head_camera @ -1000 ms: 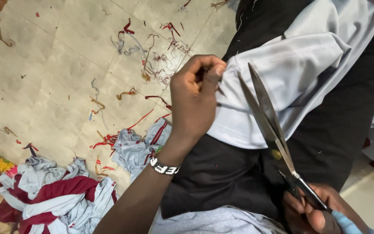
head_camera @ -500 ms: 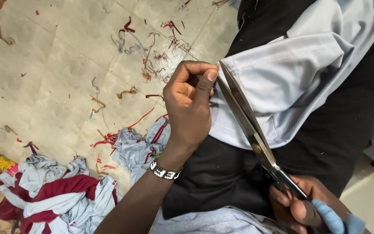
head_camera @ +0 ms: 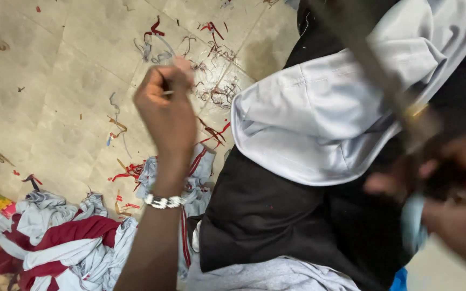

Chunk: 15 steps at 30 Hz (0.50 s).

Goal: Trimming excess fabric and loose threads from garments using scissors on a factory floor.

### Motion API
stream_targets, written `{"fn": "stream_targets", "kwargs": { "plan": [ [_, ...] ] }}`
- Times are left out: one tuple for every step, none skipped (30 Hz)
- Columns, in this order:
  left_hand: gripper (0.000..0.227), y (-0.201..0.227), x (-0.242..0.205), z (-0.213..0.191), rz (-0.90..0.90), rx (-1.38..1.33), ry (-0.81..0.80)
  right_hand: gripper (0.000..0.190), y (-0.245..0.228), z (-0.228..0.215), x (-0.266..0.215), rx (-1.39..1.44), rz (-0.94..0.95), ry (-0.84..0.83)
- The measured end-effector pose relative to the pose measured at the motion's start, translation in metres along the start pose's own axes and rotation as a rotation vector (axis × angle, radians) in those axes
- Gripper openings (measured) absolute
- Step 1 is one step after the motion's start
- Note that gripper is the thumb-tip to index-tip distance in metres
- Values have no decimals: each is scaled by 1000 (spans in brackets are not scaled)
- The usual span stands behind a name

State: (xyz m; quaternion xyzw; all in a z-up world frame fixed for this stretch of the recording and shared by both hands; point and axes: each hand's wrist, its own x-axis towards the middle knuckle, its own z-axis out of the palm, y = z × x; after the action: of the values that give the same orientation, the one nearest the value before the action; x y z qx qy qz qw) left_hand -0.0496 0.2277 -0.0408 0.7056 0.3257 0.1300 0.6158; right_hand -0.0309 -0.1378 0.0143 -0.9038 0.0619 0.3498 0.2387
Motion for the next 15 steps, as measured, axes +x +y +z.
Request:
{"fn": "stream_targets", "kwargs": {
  "plan": [
    [27,-3,6,-12,82,267,-1,35,31,3,25,158,55,-54],
    [55,-7,14,-22,168,527,-4,24,64,3,51,319,107,-101],
    [55,-1,10,-23,175,517,-8,24,58,0,63,317,106,-88],
    [34,4,5,-23,125,434,-86,53,53,-3,72,62,-277,224],
    [22,9,1,-24,76,352,-165,88,48,-7,81,-200,-674,498],
    [22,7,-5,-20,81,335,-178,88,25,-13,77,-215,-664,511],
    [28,6,-10,-17,1,270,-313,55,3,-19,74,-201,-517,446],
    [40,3,-16,-12,-76,207,-445,23,-19,-23,75,-179,-378,377],
    [40,7,-20,-5,-69,194,-453,23,-28,-23,73,-189,-373,390],
    [33,13,-25,1,-201,90,-516,22,-39,-22,71,-13,-323,333],
    [27,19,-30,6,-335,-14,-577,23,-50,-21,68,165,-275,273],
    [27,16,-29,5,-325,-24,-589,23,-30,-26,71,159,-273,290],
    [19,13,-29,3,-237,-69,-561,21,-9,-32,72,-13,-386,411],
    [16,12,-30,1,-150,-109,-527,20,11,-38,74,-182,-501,520],
    [16,22,-30,4,-142,-116,-535,20,27,-48,67,-187,-498,532]
  ]
}}
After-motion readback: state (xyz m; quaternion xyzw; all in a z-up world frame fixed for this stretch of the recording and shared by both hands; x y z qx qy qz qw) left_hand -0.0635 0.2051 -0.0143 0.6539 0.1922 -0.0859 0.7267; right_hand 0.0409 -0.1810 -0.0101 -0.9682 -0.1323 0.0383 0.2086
